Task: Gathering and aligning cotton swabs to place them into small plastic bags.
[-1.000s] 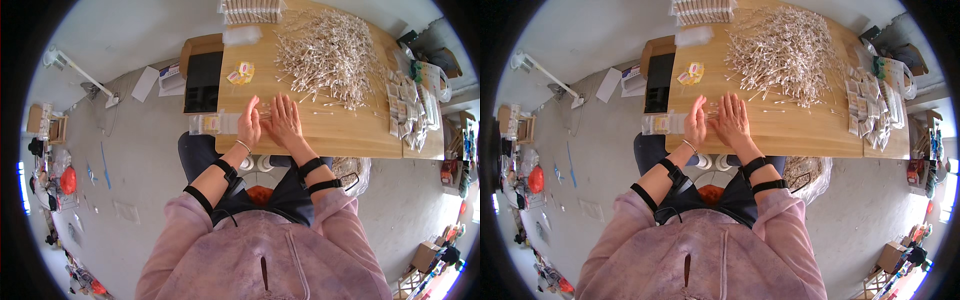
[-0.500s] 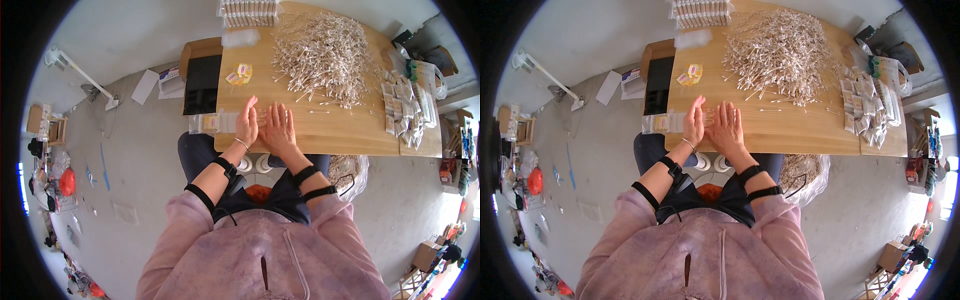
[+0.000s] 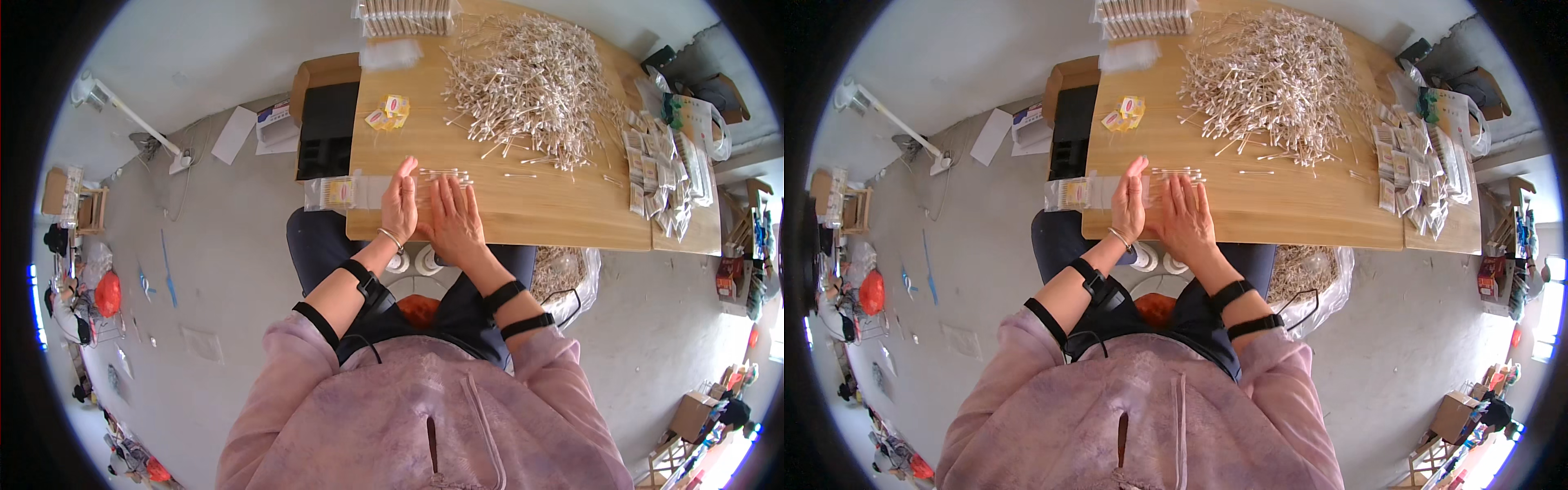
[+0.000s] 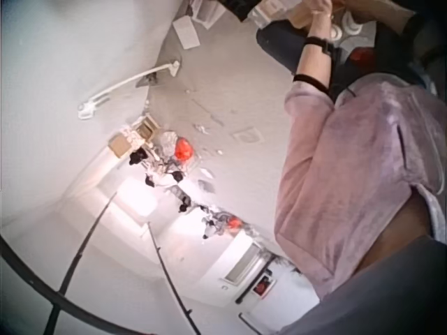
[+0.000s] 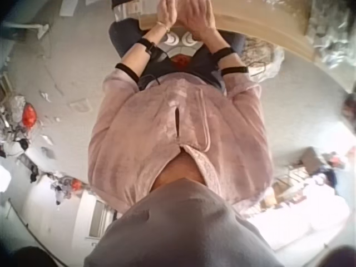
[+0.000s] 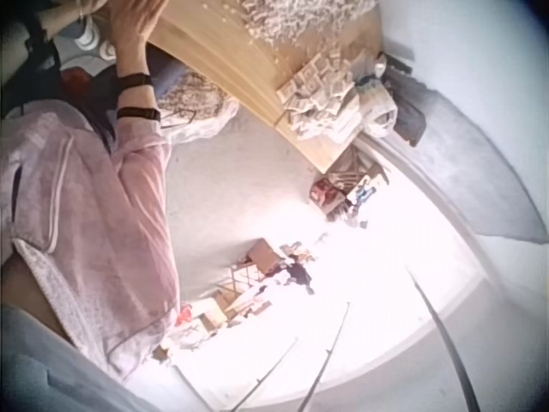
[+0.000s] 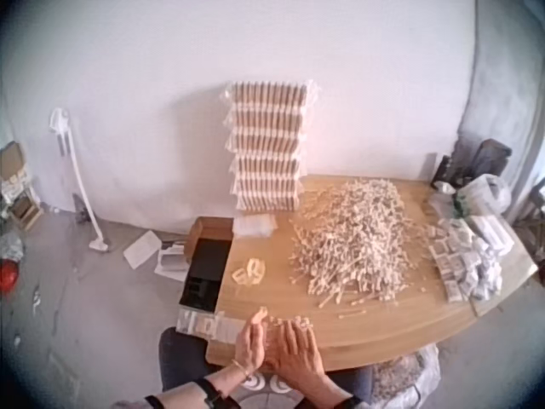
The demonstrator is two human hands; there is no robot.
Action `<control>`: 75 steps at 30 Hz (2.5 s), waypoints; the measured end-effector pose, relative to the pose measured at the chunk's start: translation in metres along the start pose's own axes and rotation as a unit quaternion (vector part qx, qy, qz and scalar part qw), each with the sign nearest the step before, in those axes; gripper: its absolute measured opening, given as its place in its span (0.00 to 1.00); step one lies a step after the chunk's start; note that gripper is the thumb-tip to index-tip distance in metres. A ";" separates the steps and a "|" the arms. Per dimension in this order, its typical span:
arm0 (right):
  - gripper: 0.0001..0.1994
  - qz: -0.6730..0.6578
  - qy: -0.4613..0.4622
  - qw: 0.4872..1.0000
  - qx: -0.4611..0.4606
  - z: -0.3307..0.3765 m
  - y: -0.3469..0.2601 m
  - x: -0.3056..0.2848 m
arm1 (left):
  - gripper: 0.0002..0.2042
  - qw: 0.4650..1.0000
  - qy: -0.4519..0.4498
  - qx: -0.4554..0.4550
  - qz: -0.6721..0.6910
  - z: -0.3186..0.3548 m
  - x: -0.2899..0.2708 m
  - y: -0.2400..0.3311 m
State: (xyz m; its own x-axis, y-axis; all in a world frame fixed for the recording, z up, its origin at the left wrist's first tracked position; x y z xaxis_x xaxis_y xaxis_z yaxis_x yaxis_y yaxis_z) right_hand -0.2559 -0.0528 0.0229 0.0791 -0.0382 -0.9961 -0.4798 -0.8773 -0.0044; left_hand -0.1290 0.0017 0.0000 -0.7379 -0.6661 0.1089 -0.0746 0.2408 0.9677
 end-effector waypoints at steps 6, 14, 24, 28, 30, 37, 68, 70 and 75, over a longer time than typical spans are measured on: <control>0.43 0.017 0.020 0.999 0.035 -0.029 0.009 0.009 | 0.22 0.999 -0.017 0.025 -0.045 -0.003 0.000 -0.001; 0.41 0.001 -0.011 1.000 0.007 -0.019 0.004 0.006 | 0.24 0.998 0.017 0.005 -0.054 -0.001 -0.003 0.000; 0.26 -0.360 0.239 0.880 0.195 -0.038 0.041 0.034 | 0.28 0.998 0.043 -0.025 -0.034 -0.004 0.014 0.008; 0.25 -0.490 0.192 0.836 0.154 -0.041 0.012 0.023 | 0.29 0.999 0.025 -0.003 -0.048 -0.003 0.018 0.005; 0.24 -0.454 0.217 0.850 0.157 -0.044 0.014 0.023 | 0.32 0.999 0.026 -0.020 -0.019 -0.005 0.017 0.004; 0.24 -0.447 0.246 0.838 0.195 -0.059 0.027 0.028 | 0.31 0.998 0.024 -0.013 -0.050 -0.019 0.015 0.005; 0.22 -0.600 0.202 0.747 0.202 -0.052 0.022 0.023 | 0.32 0.997 -0.054 -0.028 -0.052 -0.017 0.008 0.006; 0.22 -0.562 0.217 0.775 0.193 -0.048 0.030 0.022 | 0.32 0.992 -0.070 -0.029 -0.097 -0.013 0.008 0.011; 0.27 -0.460 0.182 0.858 0.137 -0.032 0.036 0.013 | 0.35 0.765 -0.279 0.041 -0.579 -0.004 0.024 0.018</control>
State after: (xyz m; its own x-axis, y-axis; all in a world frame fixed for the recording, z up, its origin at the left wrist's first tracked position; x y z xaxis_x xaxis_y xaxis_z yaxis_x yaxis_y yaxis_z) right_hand -0.2442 -0.1007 0.0122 0.7784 0.4198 -0.4669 -0.2521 -0.4721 -0.8447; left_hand -0.1457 -0.0127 0.0207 -0.3152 -0.0663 -0.9467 -0.9200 -0.2234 0.3220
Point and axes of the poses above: each hand's wrist, its own z-axis away from the middle knuckle, its own x-axis out of the palm, y = z × x, the point moved 1 cm from there along -z, towards the middle knuckle, and after that the axes turned 8 degrees about z, right-handed, at the moved point
